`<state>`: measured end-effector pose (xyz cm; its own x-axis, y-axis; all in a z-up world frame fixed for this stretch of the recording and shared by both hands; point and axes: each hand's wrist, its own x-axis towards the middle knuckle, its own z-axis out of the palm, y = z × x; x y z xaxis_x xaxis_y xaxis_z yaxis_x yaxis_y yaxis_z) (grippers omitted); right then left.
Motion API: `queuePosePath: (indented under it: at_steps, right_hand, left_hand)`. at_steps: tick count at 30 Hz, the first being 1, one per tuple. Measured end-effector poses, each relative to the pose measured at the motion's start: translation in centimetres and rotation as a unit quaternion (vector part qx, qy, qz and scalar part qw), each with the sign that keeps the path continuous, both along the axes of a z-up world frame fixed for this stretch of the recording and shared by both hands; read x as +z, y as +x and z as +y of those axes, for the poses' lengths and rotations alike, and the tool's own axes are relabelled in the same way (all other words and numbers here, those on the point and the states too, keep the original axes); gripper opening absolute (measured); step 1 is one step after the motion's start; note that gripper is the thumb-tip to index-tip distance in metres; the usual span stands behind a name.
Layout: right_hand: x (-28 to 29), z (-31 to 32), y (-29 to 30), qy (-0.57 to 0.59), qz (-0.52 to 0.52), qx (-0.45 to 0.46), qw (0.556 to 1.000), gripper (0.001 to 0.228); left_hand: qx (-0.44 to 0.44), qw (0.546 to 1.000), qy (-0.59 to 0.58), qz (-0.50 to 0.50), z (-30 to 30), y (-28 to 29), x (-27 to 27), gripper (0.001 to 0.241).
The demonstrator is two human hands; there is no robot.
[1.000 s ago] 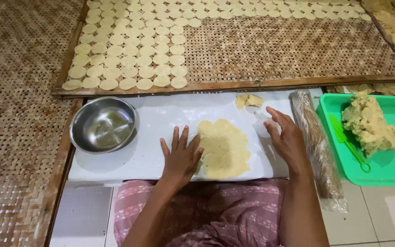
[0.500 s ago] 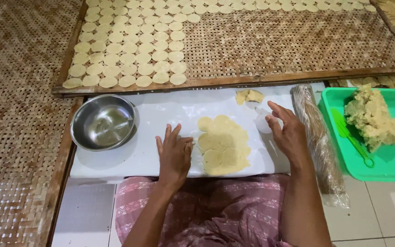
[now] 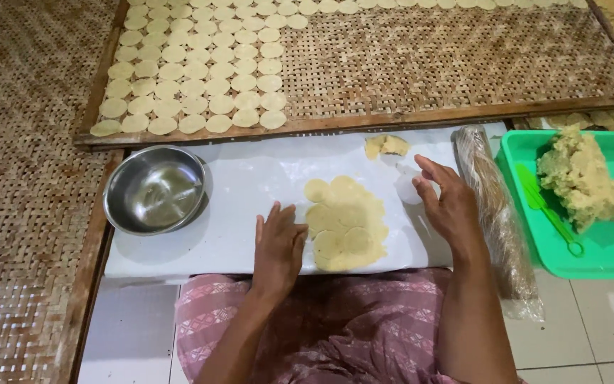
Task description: Rolling out dough and cutting it into circular shapes using a plastic cutter.
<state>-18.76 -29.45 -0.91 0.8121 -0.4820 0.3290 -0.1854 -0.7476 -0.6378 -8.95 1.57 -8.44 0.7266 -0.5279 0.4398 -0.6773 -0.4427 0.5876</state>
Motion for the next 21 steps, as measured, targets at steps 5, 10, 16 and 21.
queuePosePath:
  at_steps: [5,10,16,21]
  right_hand:
    - [0.0,-0.1,-0.2,-0.006,-0.004,0.003,1.000,0.040]
    - [0.1,0.0,-0.1,0.004,-0.002,0.001,1.000,0.040]
    - [-0.3,-0.2,-0.1,-0.005,-0.001,0.000,1.000,0.038]
    - [0.0,-0.2,-0.1,0.002,-0.008,0.004,1.000,0.038]
  left_hand:
    - [0.022,0.998,0.036,0.037,-0.2,-0.1,2.3,0.017]
    - [0.066,0.996,0.053,-0.017,-1.5,1.4,2.9,0.033]
    - [0.053,0.990,0.092,-0.096,-3.0,2.8,2.4,0.023]
    - [0.031,0.985,0.132,-0.111,-3.4,3.3,2.9,0.016]
